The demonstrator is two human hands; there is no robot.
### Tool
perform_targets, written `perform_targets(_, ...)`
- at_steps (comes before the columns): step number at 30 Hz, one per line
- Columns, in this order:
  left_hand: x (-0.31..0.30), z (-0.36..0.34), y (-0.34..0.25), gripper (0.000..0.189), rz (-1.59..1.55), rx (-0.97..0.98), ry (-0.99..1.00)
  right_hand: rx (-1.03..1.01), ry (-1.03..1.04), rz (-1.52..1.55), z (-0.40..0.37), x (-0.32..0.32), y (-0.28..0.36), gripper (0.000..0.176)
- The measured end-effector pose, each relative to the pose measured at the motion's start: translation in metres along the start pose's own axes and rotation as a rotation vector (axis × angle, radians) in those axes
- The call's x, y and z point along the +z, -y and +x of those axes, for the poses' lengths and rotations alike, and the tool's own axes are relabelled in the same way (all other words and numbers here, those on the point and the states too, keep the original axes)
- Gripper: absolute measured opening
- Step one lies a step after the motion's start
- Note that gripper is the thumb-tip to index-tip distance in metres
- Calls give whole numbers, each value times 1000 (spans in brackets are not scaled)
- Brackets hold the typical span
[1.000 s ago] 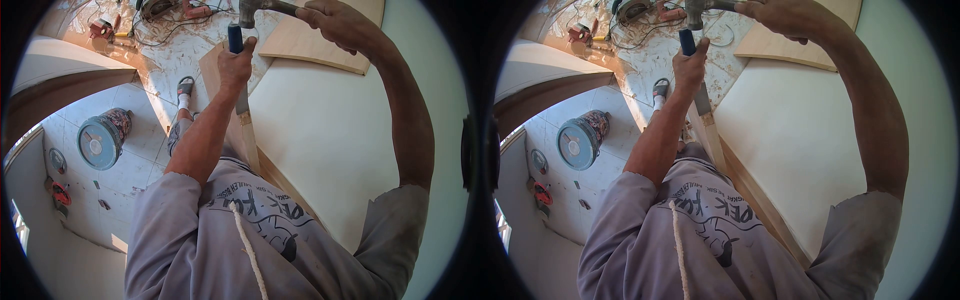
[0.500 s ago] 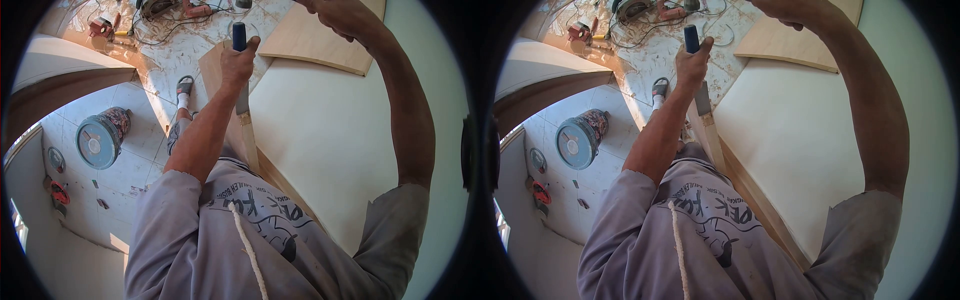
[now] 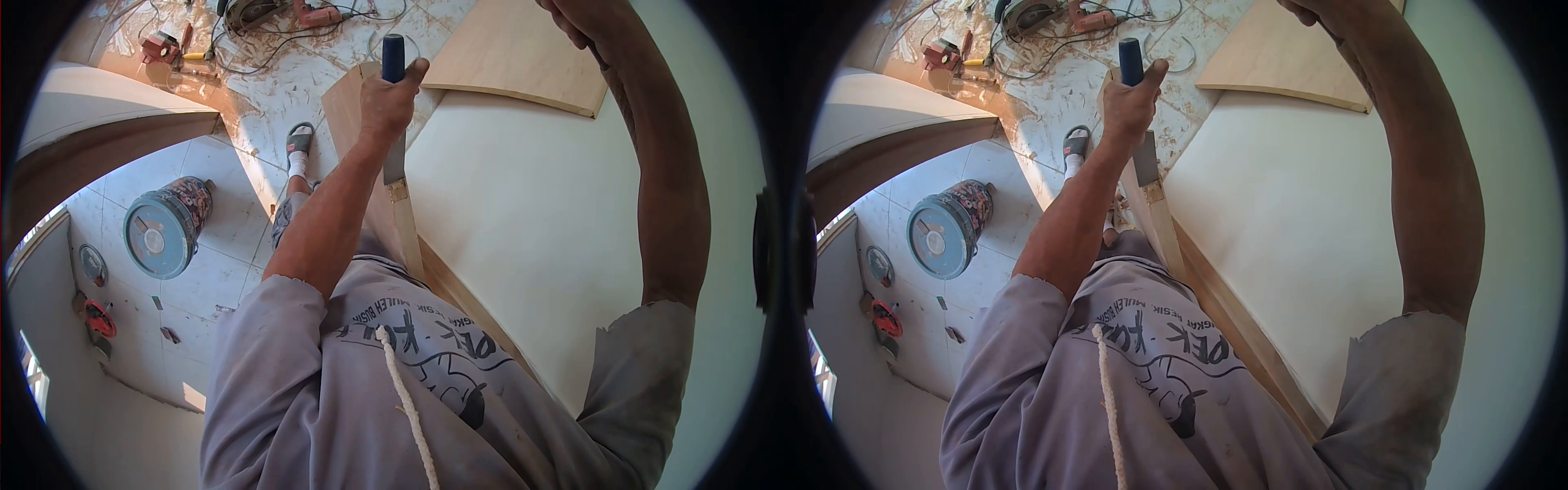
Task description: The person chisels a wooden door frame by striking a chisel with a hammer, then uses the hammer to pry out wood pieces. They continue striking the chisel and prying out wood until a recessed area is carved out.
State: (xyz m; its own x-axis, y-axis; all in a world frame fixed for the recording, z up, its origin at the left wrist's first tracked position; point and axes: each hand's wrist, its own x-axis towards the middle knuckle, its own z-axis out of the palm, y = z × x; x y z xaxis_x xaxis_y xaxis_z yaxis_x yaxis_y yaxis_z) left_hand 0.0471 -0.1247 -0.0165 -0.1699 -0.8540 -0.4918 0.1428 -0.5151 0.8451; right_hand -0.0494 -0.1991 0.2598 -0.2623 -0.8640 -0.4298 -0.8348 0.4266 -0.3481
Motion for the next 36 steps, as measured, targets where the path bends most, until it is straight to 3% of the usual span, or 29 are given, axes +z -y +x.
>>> perform_targets(1,0,1,0,57,-1,4,-1,-22,67,-5,3,-3,0,37)
perform_targets(3,-1,1,0,56,9,-25,0,79,184,-520,13,18,0,40)
perform_targets(4,-1,2,0,56,9,-21,-4,-28,319,-502,8,12,-3,42)
perform_targets(5,-2,2,1,55,0,-27,-9,-28,317,-501,9,11,-4,42)
perform_targets(7,-1,5,-2,55,-14,-32,-18,-25,249,-412,10,12,1,43)
perform_targets(8,-2,5,-2,55,-15,-70,-9,102,119,-446,17,20,8,43)
perform_targets(9,-3,4,-1,54,-13,-106,2,104,124,-443,15,20,6,43)
perform_targets(11,-3,4,0,54,-21,-98,3,23,21,-51,10,16,0,44)
perform_targets(15,-4,3,0,54,-27,-100,19,-87,300,-527,13,18,1,42)
perform_targets(16,-4,3,1,54,-29,-101,19,-109,279,-575,19,17,-1,42)
perform_targets(20,-4,6,4,54,-72,-81,25,50,73,-334,31,14,0,42)
perform_targets(23,-4,6,7,54,-75,-105,39,-56,-34,-222,21,16,7,40)
perform_targets(24,-4,7,6,54,-73,-105,44,-41,71,-290,19,16,7,41)
perform_targets(25,-4,8,5,54,-75,-99,43,-82,278,-558,20,15,10,42)
perform_targets(27,-4,7,5,55,-86,-115,37,-126,347,-603,19,14,9,44)
perform_targets(31,-6,7,8,56,-85,-120,39,-87,185,-472,27,17,9,44)
perform_targets(33,-5,9,9,55,-69,-127,43,-23,20,-240,30,15,5,45)
perform_targets(35,-4,5,9,56,-67,-113,43,-41,3,-270,29,22,-4,45)
perform_targets(36,-4,6,7,56,-66,-89,38,-126,130,-435,28,26,-13,45)
